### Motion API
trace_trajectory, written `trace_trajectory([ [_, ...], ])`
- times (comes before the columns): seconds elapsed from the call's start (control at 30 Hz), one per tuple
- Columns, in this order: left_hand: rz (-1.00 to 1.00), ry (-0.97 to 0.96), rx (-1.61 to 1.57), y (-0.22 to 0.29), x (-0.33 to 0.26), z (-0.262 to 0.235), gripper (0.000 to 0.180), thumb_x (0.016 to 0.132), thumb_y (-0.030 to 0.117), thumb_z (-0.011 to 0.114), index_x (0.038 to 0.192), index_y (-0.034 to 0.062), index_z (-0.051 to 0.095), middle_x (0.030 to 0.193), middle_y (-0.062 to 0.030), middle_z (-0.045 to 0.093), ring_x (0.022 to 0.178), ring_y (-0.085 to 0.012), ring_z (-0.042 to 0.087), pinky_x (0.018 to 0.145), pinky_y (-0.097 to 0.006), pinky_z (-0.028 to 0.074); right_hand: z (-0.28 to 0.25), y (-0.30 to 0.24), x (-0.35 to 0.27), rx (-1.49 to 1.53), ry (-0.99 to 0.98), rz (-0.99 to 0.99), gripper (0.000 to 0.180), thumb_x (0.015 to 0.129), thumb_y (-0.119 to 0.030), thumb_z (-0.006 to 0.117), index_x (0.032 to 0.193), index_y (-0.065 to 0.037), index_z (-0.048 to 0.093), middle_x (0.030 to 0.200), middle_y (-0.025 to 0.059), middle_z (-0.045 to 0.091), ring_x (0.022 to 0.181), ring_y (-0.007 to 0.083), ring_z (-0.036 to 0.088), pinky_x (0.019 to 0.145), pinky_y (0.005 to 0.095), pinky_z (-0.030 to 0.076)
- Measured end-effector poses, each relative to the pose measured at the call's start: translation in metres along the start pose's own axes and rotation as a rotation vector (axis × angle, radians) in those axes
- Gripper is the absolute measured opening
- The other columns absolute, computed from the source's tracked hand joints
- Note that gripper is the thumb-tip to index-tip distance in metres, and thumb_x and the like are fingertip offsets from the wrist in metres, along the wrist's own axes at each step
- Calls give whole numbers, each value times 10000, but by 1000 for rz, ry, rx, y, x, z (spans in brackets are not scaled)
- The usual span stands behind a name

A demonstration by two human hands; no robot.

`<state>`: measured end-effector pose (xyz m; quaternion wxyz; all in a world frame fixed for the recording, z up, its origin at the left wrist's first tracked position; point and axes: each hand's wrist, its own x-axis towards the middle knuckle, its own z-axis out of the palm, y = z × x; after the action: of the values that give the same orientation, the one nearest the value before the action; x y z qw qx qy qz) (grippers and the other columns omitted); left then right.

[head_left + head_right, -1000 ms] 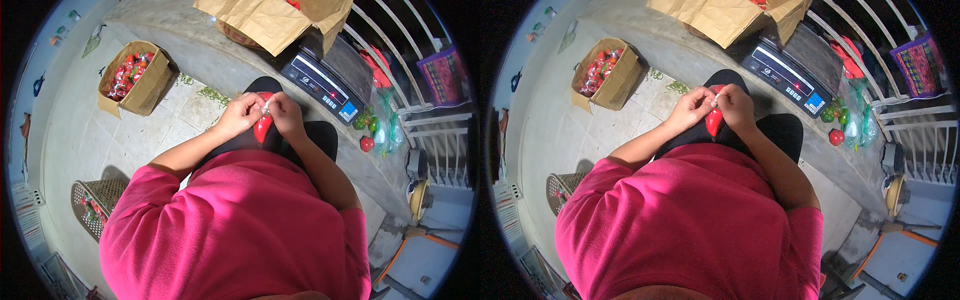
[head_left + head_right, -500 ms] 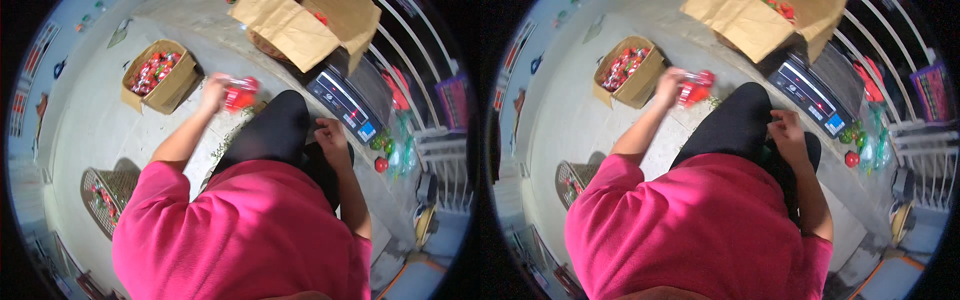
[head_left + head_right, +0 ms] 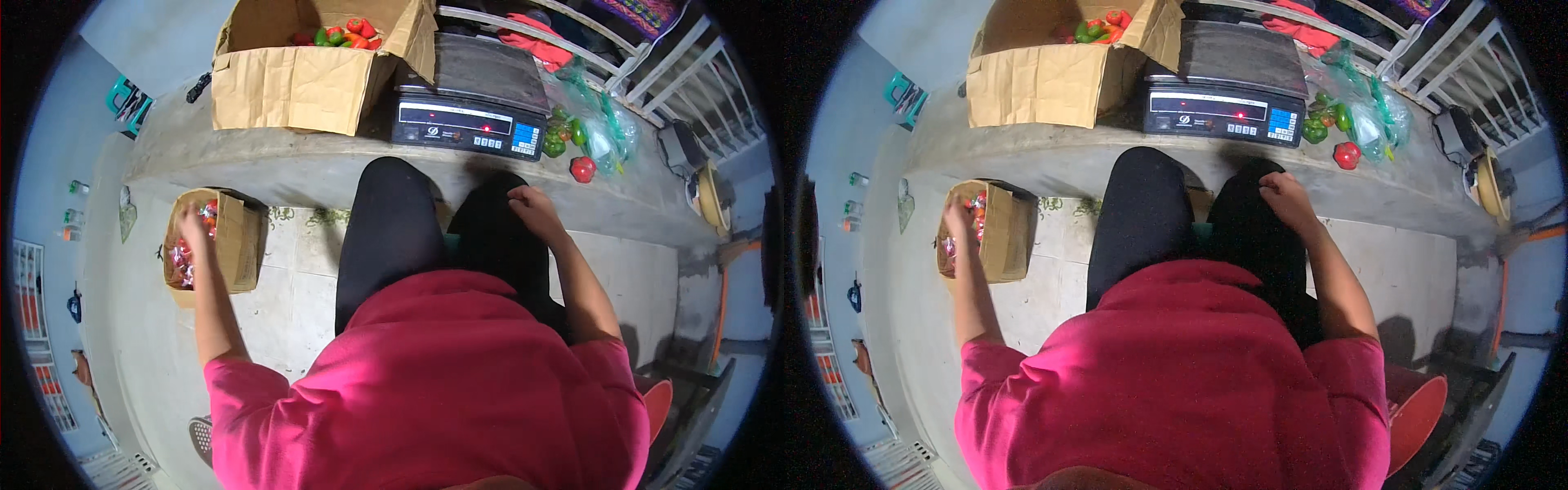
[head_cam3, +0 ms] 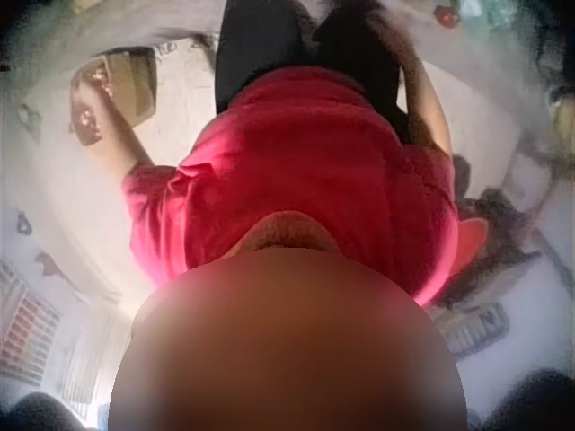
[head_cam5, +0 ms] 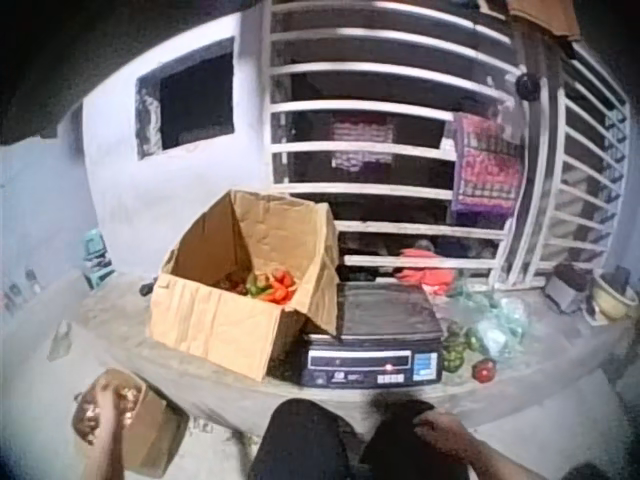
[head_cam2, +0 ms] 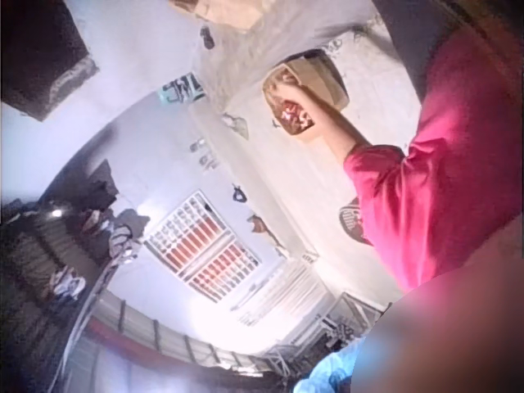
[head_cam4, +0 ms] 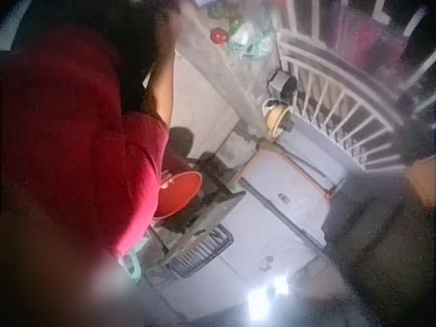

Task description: The person selects red and green bell peppers from a cardboard box and places them on a digital scale to weigh them. They then transfer the peppers into clear plastic bags, tie the bags closed, and place the packaged peppers into a smaller cardboard box.

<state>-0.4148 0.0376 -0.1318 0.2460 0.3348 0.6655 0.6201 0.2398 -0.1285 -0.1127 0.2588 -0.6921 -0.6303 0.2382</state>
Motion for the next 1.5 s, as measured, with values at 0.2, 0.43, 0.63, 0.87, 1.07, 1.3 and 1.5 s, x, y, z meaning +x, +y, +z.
trace_trajectory([
  [0.2,861,-85,256,134,-108,143,415,769,213,624,1113,10,514,1181,-186,466,1136,-314,392,960,-379,284,15,43,23,-90,257,-19,294,737,-135,626,1007,-41,558,856,144,560,797,278,565,720,352,449],
  [0.43,943,-35,600,166,-104,212,419,785,395,565,1148,187,544,1375,-46,337,1313,-327,133,872,-732,60,-7,72,76,122,486,60,358,762,-80,624,1078,30,496,981,159,583,833,224,598,759,290,459],
  [0.63,964,-108,780,161,-101,206,587,731,381,621,1272,282,414,1448,-42,194,1336,-361,34,842,-771,89,-3,94,109,467,575,260,314,788,-173,644,1019,-3,515,849,67,588,779,135,550,697,274,445],
  [0.87,923,-639,896,223,-115,182,583,745,319,673,1255,155,444,1397,-223,186,1300,-355,200,1021,-422,256,18,123,126,155,773,224,339,743,-226,696,946,-19,520,806,46,562,739,138,527,668,286,439],
  [1.07,1231,-461,718,272,-99,230,452,755,287,667,1138,79,546,1270,-198,412,1151,-315,438,946,-385,360,29,140,120,479,789,169,381,704,-233,697,980,-14,551,913,107,591,835,221,573,775,334,443],
  [1.3,1233,-520,806,290,-47,331,467,754,386,590,1107,80,566,1158,-180,517,1107,-317,464,925,-387,373,25,131,112,498,645,256,428,744,-194,667,1090,-5,500,984,106,574,897,198,549,809,313,428],
  [1.5,904,-695,1198,277,-24,385,416,725,377,569,1091,179,583,1167,-77,543,1106,-286,489,919,-484,354,12,98,105,623,499,381,382,824,-199,597,1127,2,480,1030,84,540,935,148,493,821,270,387],
])
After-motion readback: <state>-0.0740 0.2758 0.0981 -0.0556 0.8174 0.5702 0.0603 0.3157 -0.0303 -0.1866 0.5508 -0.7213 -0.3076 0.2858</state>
